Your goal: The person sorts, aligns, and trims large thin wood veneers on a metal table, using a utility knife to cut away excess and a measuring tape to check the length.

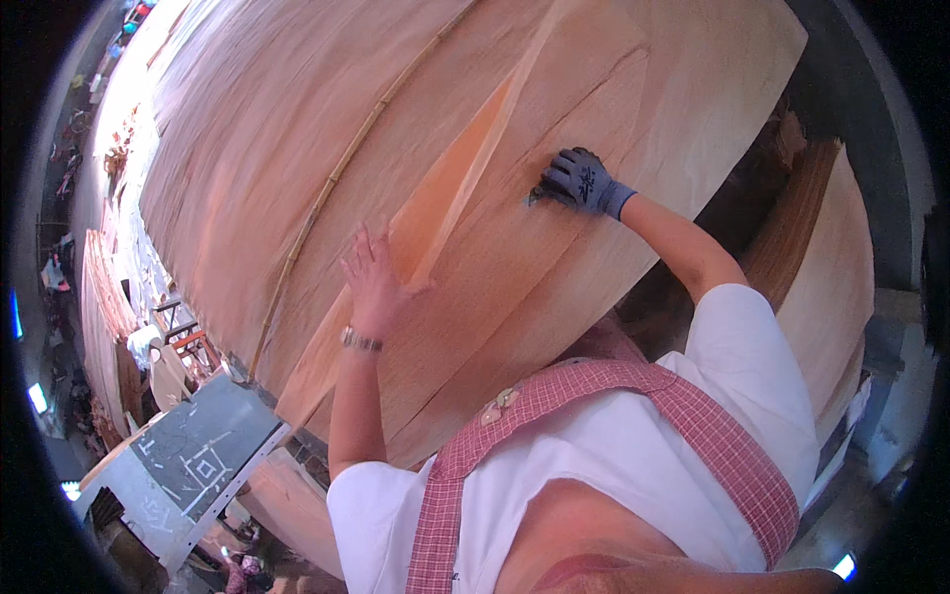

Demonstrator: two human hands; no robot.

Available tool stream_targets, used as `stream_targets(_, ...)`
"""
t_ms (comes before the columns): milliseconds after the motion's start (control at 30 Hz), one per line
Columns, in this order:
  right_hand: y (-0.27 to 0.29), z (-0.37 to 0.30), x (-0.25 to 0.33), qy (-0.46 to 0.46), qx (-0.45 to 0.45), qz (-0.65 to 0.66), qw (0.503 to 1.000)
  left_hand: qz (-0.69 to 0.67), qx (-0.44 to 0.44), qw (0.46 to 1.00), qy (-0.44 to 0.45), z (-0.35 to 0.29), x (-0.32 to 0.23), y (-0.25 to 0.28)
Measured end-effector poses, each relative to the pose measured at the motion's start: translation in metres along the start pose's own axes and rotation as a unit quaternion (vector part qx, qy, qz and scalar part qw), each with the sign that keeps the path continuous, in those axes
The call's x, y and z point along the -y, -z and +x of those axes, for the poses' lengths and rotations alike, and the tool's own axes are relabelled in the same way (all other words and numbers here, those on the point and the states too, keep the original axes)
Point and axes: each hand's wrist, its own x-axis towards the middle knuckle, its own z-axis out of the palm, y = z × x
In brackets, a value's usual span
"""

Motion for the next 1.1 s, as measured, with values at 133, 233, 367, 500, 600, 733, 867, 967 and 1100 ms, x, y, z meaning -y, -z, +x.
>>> stream_targets(133, 0.002, 0.002, 0.000, 0.005, -0.017, 0.013, 1.000, -0.029, 0.026, 0.994, 0.099, 0.019, 0.020, -0.033)
stream_targets(233, 0.012, -0.003, 0.001, -0.007, -0.002, 0.009, 1.000, -0.013, 0.083, 0.988, 0.129, 0.036, 0.058, -0.024)
stream_targets(367, 0.005, 0.005, -0.001, 0.011, 0.005, 0.011, 1.000, -0.023, -0.025, 0.975, 0.218, 0.012, 0.194, 0.016)
stream_targets(500, 0.000, 0.004, 0.000, 0.025, -0.032, 0.023, 0.999, 0.104, -0.132, 0.951, 0.261, -0.088, 0.254, 0.131)
stream_targets(600, 0.003, 0.001, 0.006, 0.015, -0.011, 0.001, 1.000, 0.132, -0.162, 0.894, 0.397, -0.199, 0.290, 0.169)
stream_targets(733, -0.004, 0.011, 0.017, 0.006, 0.006, -0.015, 1.000, 0.192, -0.138, 0.813, 0.531, -0.438, 0.352, 0.199)
stream_targets(867, 0.009, 0.026, 0.044, -0.083, 0.125, -0.085, 0.985, 0.128, -0.077, 0.692, 0.706, -0.637, 0.356, 0.149)
stream_targets(967, 0.049, 0.041, 0.100, -0.158, 0.257, -0.127, 0.945, 0.138, -0.047, 0.634, 0.759, -0.752, 0.379, 0.135)
stream_targets(1100, 0.062, 0.073, 0.183, -0.257, 0.127, -0.228, 0.930, 0.127, -0.057, 0.614, 0.777, -0.858, 0.422, 0.095)
